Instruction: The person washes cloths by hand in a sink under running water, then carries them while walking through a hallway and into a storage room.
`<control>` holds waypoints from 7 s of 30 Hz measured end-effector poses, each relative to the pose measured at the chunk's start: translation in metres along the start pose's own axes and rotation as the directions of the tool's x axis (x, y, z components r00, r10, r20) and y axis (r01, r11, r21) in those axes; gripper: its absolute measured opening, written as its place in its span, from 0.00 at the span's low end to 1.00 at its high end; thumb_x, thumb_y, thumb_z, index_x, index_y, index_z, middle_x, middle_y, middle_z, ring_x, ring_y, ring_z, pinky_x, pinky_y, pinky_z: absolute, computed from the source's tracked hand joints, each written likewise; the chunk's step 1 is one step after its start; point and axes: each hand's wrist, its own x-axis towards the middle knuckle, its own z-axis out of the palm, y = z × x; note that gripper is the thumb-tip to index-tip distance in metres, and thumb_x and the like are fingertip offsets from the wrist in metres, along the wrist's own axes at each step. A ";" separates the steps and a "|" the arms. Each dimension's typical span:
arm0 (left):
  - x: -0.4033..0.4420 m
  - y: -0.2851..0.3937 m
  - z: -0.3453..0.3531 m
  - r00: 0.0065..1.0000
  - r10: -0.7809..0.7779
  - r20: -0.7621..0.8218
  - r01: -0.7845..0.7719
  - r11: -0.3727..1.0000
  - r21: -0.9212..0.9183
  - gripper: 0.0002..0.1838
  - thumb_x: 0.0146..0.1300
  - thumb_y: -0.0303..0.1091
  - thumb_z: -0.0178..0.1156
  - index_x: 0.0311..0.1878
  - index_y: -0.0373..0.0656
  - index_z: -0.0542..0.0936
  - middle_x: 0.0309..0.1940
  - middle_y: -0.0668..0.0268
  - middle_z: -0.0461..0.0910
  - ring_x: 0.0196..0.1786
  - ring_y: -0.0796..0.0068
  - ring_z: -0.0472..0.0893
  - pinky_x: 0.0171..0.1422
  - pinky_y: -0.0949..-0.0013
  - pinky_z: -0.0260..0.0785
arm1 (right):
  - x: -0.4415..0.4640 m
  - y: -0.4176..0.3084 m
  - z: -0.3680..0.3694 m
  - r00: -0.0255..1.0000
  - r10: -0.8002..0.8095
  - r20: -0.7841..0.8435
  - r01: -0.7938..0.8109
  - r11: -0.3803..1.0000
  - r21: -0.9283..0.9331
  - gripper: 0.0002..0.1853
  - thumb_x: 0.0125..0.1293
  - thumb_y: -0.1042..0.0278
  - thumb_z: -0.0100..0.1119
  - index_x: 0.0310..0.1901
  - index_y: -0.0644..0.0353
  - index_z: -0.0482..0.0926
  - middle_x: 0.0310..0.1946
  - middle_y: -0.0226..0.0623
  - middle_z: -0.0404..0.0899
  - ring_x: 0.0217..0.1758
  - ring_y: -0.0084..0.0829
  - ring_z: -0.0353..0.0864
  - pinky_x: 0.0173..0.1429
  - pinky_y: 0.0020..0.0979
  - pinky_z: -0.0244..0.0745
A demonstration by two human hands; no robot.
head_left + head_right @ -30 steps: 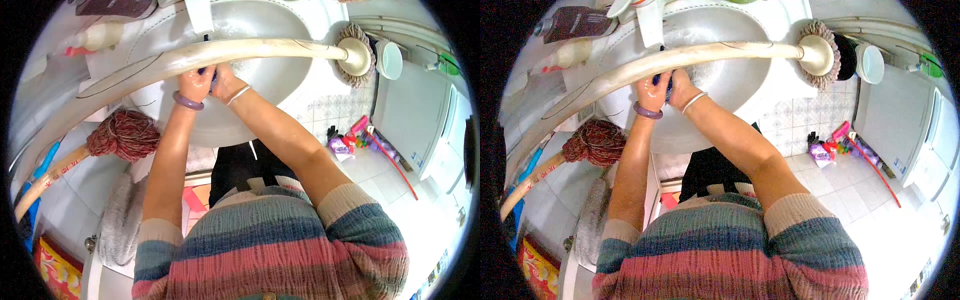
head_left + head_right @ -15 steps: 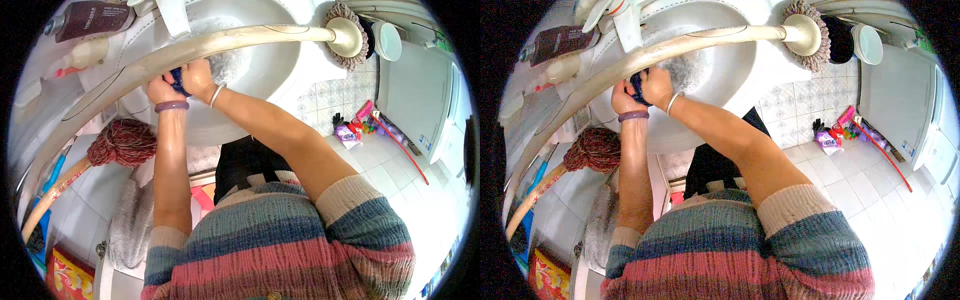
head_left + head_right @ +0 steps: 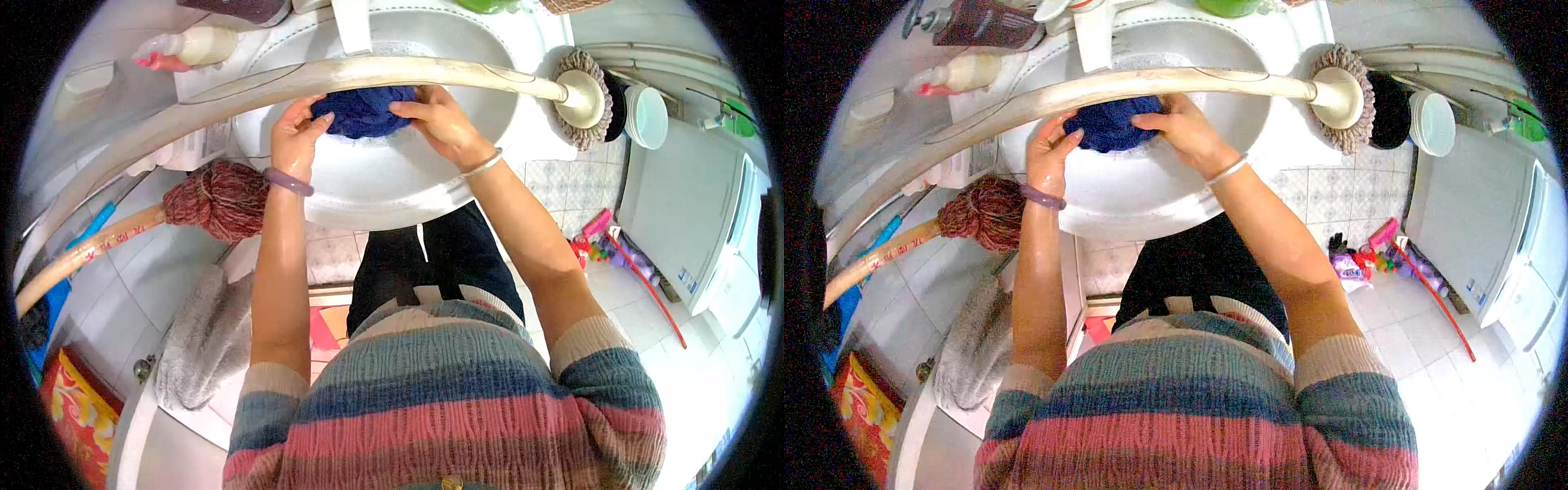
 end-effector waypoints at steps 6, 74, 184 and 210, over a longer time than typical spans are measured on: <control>0.002 -0.001 -0.012 0.967 -0.147 -0.209 0.096 0.967 -0.237 0.15 0.60 0.32 0.57 0.49 0.38 0.74 0.40 0.65 0.78 0.42 0.76 0.76 0.48 0.73 0.66 | -0.027 -0.026 -0.027 0.999 -0.034 0.005 0.033 0.895 -0.444 0.23 0.53 0.78 0.57 0.54 0.67 0.69 0.46 0.38 0.74 0.50 0.30 0.72 0.57 0.28 0.65; -0.139 0.236 -0.054 0.905 0.146 0.400 -0.285 0.905 0.315 0.08 0.58 0.26 0.52 0.41 0.40 0.71 0.35 0.73 0.72 0.39 0.85 0.70 0.45 0.80 0.62 | -0.154 -0.229 0.046 0.882 -0.105 0.459 0.455 0.443 -0.773 0.22 0.49 0.89 0.50 0.48 0.65 0.70 0.44 0.37 0.74 0.51 0.27 0.70 0.58 0.24 0.62; 0.083 -0.120 0.064 0.975 0.192 0.108 -0.145 0.188 0.971 0.26 0.59 0.55 0.41 0.58 0.56 0.70 0.67 0.61 0.53 0.69 0.60 0.51 0.66 0.34 0.32 | 0.116 0.079 -0.074 0.901 -0.269 0.340 0.190 -0.458 -0.868 0.20 0.60 0.60 0.49 0.54 0.50 0.68 0.49 0.48 0.66 0.51 0.45 0.69 0.50 0.40 0.71; 0.059 -0.104 0.039 0.977 -0.198 0.080 0.102 0.105 -0.989 0.18 0.66 0.45 0.40 0.45 0.42 0.73 0.41 0.58 0.75 0.43 0.62 0.76 0.51 0.59 0.70 | 0.017 0.022 0.077 0.824 -0.426 0.373 0.527 0.337 -0.780 0.22 0.57 0.62 0.59 0.54 0.55 0.71 0.38 0.43 0.70 0.45 0.40 0.69 0.55 0.34 0.64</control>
